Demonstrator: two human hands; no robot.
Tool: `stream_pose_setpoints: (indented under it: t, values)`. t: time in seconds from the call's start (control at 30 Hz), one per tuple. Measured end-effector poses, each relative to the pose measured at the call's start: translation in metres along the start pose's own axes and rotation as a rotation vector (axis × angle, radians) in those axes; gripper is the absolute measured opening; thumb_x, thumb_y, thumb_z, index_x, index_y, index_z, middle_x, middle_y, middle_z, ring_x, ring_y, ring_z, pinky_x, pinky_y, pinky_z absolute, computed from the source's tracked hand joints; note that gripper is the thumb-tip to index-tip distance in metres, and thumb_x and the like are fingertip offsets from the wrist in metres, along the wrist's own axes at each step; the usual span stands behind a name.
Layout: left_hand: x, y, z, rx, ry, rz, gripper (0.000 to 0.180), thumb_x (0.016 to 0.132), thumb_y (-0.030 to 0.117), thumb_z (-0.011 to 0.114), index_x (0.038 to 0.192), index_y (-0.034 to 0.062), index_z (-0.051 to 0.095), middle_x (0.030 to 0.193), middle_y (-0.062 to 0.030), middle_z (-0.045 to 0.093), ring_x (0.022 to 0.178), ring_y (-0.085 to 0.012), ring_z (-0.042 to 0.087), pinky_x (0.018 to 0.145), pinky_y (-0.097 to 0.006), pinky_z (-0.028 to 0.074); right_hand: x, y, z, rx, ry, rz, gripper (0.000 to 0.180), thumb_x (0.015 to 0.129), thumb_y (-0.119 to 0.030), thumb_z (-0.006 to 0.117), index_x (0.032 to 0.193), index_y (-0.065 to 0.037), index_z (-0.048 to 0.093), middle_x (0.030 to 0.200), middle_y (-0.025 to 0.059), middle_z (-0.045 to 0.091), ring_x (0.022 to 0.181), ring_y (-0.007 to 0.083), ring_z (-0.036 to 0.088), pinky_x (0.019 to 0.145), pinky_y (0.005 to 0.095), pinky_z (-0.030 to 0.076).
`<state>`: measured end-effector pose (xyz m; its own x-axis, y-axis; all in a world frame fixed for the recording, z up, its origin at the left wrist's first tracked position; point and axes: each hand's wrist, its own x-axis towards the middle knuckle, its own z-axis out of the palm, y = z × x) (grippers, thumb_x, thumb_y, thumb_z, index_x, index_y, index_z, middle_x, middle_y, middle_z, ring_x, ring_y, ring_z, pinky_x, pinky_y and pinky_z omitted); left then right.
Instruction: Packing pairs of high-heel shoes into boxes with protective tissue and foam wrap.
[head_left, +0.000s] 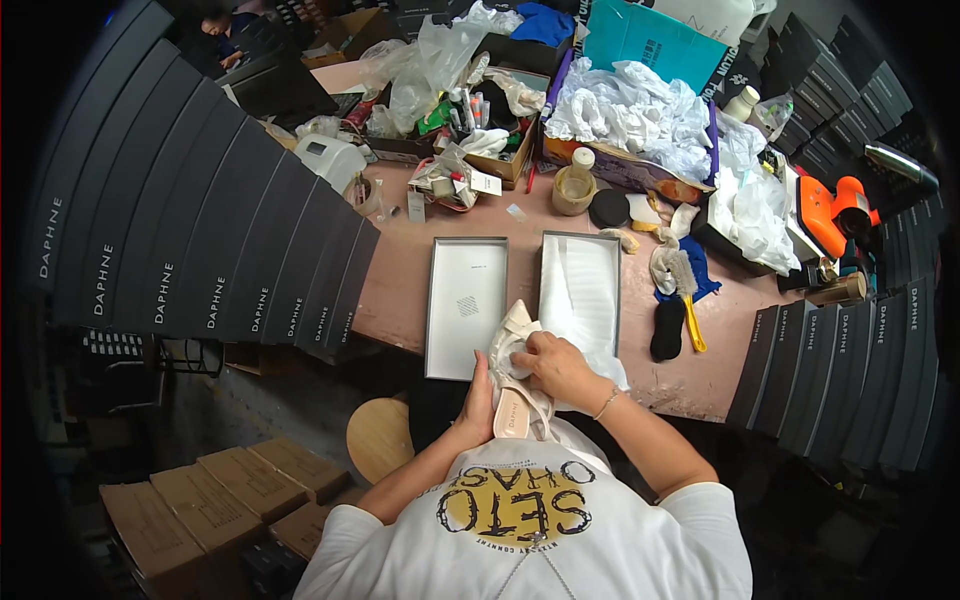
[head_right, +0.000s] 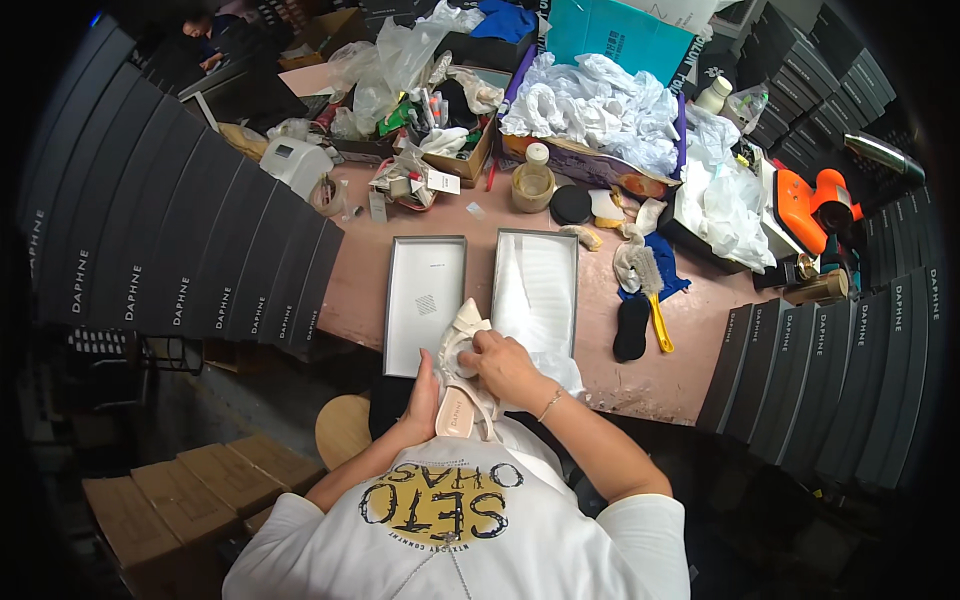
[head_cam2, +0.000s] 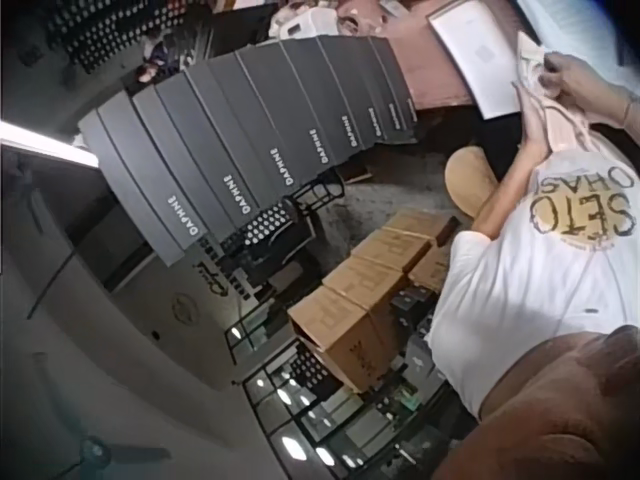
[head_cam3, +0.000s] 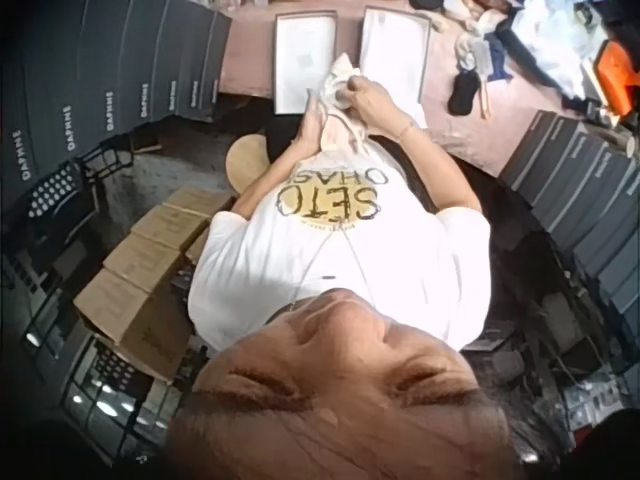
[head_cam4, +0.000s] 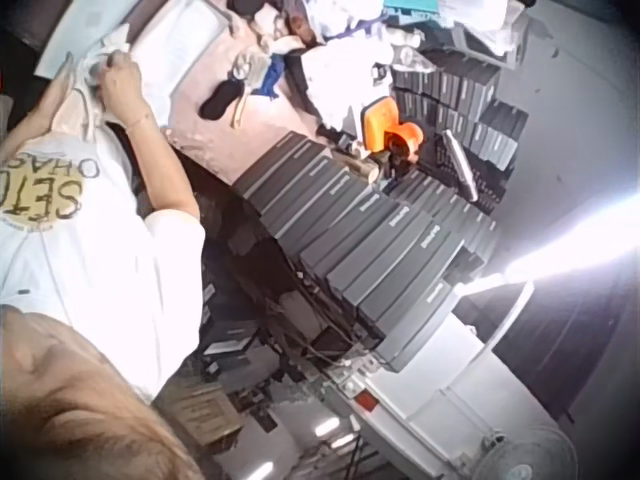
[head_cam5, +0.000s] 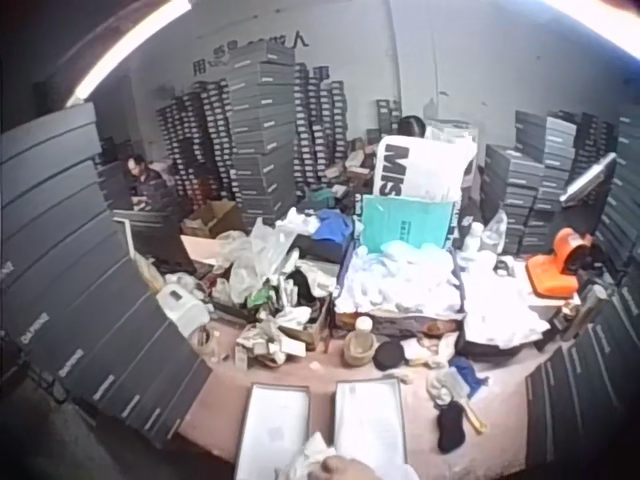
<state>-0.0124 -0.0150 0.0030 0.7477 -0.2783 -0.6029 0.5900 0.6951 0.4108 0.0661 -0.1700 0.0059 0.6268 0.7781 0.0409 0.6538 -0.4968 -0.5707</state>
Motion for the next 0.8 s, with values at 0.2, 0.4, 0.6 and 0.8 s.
stream_pose_setpoints:
  t: [0.2, 0.4, 0.6, 0.8]
  values:
    - [-0.007, 0.004, 0.003, 0.003, -0.103, -0.016, 0.083, 0.089, 0.071, 0.013, 0.143, 0.0075, 0.025, 0.134, -0.0147, 0.044, 0.121, -0.026, 0.049, 0.101, -0.041, 0.043, -0.006, 0.002, -0.013, 0.062, 0.004, 0.013, 0.03, 0.073, -0.008, 0.063, 0.102, -0.011, 0.061, 0.096, 0.011, 0.054, 0.091, 0.0278, 0.057, 0.076, 0.038, 0.049]
    - [0.001, -0.003, -0.002, 0.039, 0.091, 0.02, 0.078, 0.09, 0.07, 0.016, 0.14, 0.0108, 0.029, 0.129, -0.0123, 0.047, 0.119, -0.0237, 0.05, 0.099, -0.037, 0.044, 0.029, -0.027, 0.019, 0.129, 0.224, 0.256, 0.029, 0.072, -0.006, 0.065, 0.101, -0.008, 0.059, 0.091, 0.0113, 0.053, 0.086, 0.0284, 0.056, 0.069, 0.0378, 0.05]
    - [-0.006, -0.001, -0.006, 0.06, -0.052, 0.006, 0.083, 0.088, 0.073, 0.017, 0.14, 0.0098, 0.029, 0.128, -0.0133, 0.048, 0.116, -0.024, 0.052, 0.097, -0.038, 0.046, 0.004, -0.014, -0.002, -0.058, 0.025, 0.019, 0.021, 0.074, -0.017, 0.065, 0.093, -0.011, 0.067, 0.09, 0.0065, 0.055, 0.088, 0.0229, 0.055, 0.073, 0.0358, 0.042]
    - [0.0, 0.002, 0.002, 0.11, 0.061, 0.026, 0.087, 0.086, 0.075, 0.015, 0.142, 0.0088, 0.024, 0.135, -0.0153, 0.042, 0.124, -0.0266, 0.046, 0.103, -0.041, 0.041, 0.036, -0.022, 0.013, -0.26, 0.116, 0.051, 0.028, 0.075, -0.016, 0.062, 0.103, -0.013, 0.059, 0.092, 0.0069, 0.055, 0.091, 0.023, 0.053, 0.074, 0.034, 0.04]
